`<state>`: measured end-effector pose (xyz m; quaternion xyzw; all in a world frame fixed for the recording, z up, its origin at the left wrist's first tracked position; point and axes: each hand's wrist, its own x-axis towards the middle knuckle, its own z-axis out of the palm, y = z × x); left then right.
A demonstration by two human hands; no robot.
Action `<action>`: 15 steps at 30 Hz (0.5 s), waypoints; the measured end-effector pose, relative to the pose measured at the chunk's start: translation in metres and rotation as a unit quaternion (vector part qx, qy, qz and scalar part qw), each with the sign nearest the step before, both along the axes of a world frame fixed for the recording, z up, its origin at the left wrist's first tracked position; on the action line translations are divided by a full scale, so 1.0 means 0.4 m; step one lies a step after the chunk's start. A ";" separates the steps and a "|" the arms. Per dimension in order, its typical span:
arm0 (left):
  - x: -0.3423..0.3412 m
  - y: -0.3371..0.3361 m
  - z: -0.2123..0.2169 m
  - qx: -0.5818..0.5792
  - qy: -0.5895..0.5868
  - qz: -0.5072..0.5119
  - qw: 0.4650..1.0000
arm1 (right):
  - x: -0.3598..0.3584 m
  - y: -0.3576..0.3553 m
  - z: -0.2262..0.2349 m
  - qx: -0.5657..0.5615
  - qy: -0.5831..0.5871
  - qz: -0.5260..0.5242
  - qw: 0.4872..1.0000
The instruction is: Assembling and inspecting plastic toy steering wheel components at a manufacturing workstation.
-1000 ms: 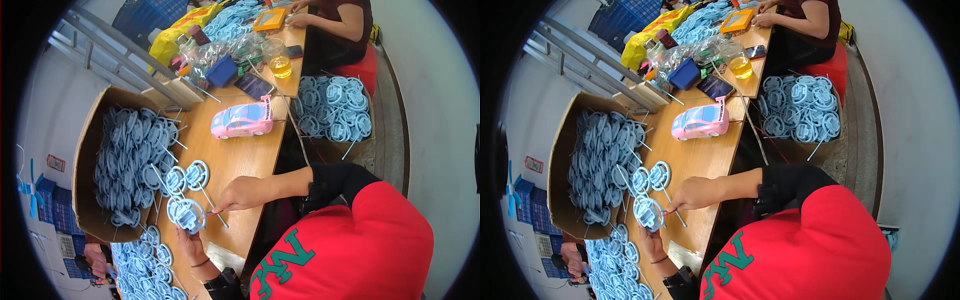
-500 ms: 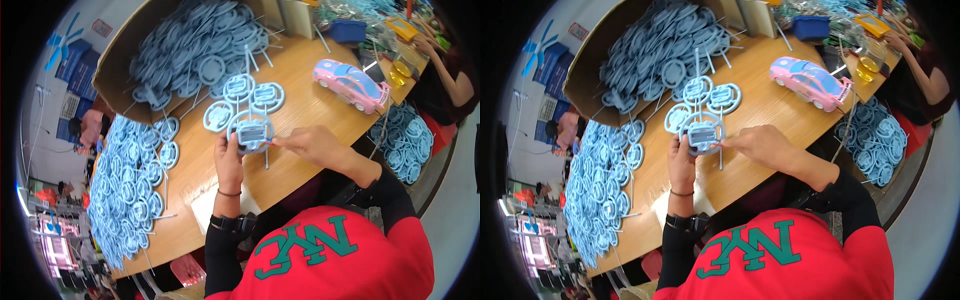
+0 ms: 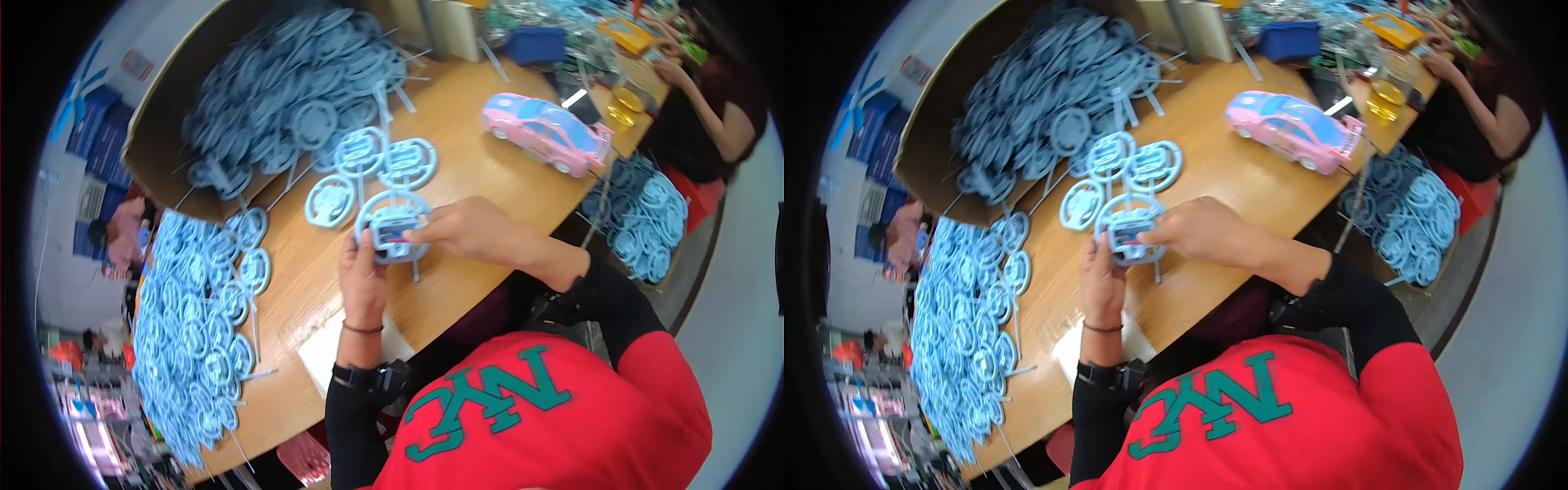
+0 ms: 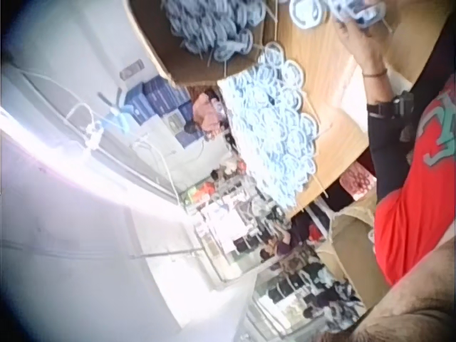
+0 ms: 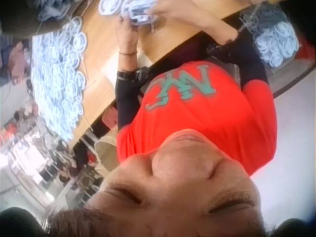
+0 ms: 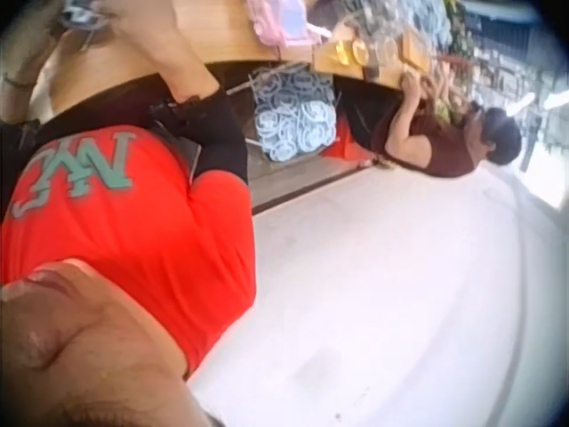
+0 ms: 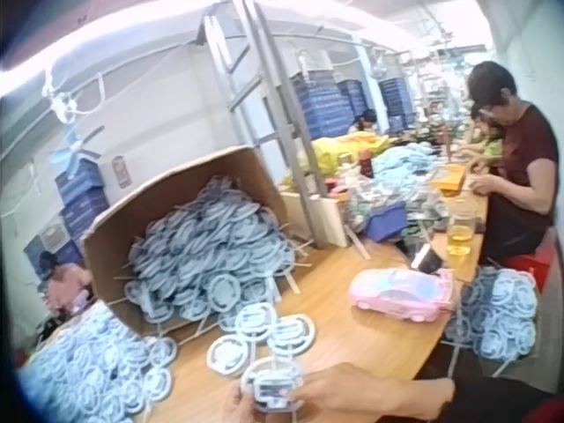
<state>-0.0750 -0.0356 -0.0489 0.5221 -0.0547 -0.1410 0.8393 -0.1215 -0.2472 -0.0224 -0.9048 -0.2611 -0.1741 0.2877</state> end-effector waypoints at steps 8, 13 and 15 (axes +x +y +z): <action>-0.002 0.012 0.015 0.036 -0.032 -0.061 0.997 | -0.015 -0.020 -0.003 0.068 -0.023 0.025 0.997; -0.021 0.001 0.030 -0.036 0.031 -0.150 0.988 | -0.019 -0.016 -0.013 0.076 -0.035 0.031 0.996; -0.013 0.009 0.024 -0.057 0.034 -0.175 0.982 | -0.030 -0.014 -0.007 0.061 -0.011 0.012 0.998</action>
